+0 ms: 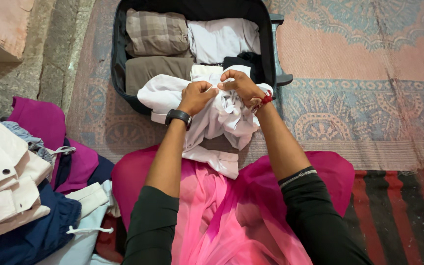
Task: The person packs a suitcase by folding a white shirt and a black shirt and placing them inside.
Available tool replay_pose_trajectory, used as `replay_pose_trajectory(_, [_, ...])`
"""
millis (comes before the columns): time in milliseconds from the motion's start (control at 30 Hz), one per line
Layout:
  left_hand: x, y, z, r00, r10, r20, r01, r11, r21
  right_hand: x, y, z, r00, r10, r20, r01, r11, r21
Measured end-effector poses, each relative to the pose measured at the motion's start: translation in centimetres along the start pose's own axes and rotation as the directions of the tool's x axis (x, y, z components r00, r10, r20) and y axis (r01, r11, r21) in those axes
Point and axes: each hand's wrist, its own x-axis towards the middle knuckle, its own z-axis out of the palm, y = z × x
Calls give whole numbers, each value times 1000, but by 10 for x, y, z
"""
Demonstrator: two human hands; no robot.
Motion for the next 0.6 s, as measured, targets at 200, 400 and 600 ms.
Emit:
replay_pose_trajectory(200, [-2, 6, -4, 1000, -8, 3, 8, 993, -120, 3, 0, -3, 998, 6, 56, -7, 1000, 13])
replay_pose_trajectory(400, [2, 3, -4, 992, -117, 53, 123, 981, -150, 4, 0, -5, 995, 68, 70, -69, 997, 15])
replay_pose_trajectory(600, [18, -21, 3, 995, 80, 60, -79, 997, -16, 13, 9, -9, 996, 43, 80, -40, 998, -47])
